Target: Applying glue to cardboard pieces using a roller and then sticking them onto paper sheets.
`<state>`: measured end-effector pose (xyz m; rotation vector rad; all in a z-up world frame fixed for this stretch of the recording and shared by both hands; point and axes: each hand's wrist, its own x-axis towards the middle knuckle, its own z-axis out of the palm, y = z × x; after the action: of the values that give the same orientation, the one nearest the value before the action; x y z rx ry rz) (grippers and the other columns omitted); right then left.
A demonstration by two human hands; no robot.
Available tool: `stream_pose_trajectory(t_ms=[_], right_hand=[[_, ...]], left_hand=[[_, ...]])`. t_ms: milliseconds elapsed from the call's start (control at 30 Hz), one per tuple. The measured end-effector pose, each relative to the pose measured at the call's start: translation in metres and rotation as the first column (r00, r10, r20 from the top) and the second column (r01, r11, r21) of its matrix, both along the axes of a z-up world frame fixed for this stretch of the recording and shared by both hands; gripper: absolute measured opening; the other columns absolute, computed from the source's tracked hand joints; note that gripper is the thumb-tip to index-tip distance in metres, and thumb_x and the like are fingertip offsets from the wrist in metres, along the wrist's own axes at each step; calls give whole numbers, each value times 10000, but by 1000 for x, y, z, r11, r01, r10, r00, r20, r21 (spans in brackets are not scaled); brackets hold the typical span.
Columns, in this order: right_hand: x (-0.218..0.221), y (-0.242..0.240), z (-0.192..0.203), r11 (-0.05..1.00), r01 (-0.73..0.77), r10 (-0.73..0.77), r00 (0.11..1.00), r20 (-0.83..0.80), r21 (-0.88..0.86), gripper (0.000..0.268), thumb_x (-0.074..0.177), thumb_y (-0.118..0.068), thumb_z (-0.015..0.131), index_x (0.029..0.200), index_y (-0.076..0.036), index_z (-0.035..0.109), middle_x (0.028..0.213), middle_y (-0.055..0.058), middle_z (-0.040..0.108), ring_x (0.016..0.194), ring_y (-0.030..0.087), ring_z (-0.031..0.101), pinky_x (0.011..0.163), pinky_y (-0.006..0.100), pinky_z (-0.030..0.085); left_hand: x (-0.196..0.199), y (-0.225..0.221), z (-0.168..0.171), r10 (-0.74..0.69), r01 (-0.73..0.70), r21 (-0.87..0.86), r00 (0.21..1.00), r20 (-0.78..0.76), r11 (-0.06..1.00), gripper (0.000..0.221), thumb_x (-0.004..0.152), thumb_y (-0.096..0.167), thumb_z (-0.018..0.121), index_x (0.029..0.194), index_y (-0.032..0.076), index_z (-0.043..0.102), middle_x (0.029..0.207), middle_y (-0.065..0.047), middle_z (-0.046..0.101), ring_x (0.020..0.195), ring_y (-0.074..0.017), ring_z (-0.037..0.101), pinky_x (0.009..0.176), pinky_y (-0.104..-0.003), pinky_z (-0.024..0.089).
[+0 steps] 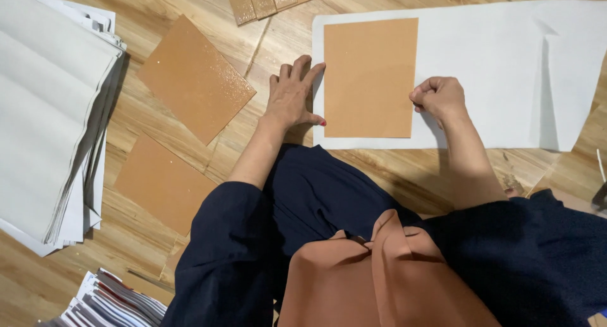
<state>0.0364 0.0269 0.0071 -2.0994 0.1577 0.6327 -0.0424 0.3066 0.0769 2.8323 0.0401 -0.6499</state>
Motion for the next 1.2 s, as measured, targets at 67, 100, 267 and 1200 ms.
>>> stream_pose_trajectory(t_ms=[67, 100, 267, 1200], right_hand=[[1, -1, -3, 1000, -15, 15, 1000, 27, 3, 61, 738, 36, 590, 777, 25, 635, 601, 163, 564, 514, 191, 601, 528, 251, 489], [2, -4, -11, 1000, -14, 14, 1000, 23, 1, 61, 738, 36, 590, 777, 25, 635, 601, 163, 564, 514, 191, 601, 528, 251, 489], [4, 3, 4, 994, 95, -85, 983, -161, 50, 181, 771, 31, 630, 632, -55, 550, 616, 31, 529, 585, 120, 519, 522, 197, 496], [13, -3, 5, 996, -46, 25, 967, -255, -77, 139, 822, -31, 580, 698, -94, 569, 636, -1, 527, 565, 100, 554, 560, 209, 400]], left_hand=[[1, 0, -2, -9, 9, 26, 1000, 12, 1000, 1093, 476, 533, 844, 1376, 236, 297, 1363, -67, 228, 1104, -258, 357, 892, -442, 377], [0, -2, 0, -11, 10, 25, 1000, 7, 1000, 1093, 476, 533, 844, 1376, 236, 297, 1363, -67, 228, 1104, -258, 357, 892, -442, 377], [0, 5, -26, -83, 77, 74, 993, 81, 994, 1158, 383, 624, 854, 1318, 264, 273, 1347, -53, 204, 1072, -298, 318, 810, -475, 384], [3, 0, -26, -101, 99, 154, 995, 11, 983, 1241, 423, 614, 856, 1387, 251, 162, 1397, -36, 155, 1109, -282, 310, 860, -468, 377]])
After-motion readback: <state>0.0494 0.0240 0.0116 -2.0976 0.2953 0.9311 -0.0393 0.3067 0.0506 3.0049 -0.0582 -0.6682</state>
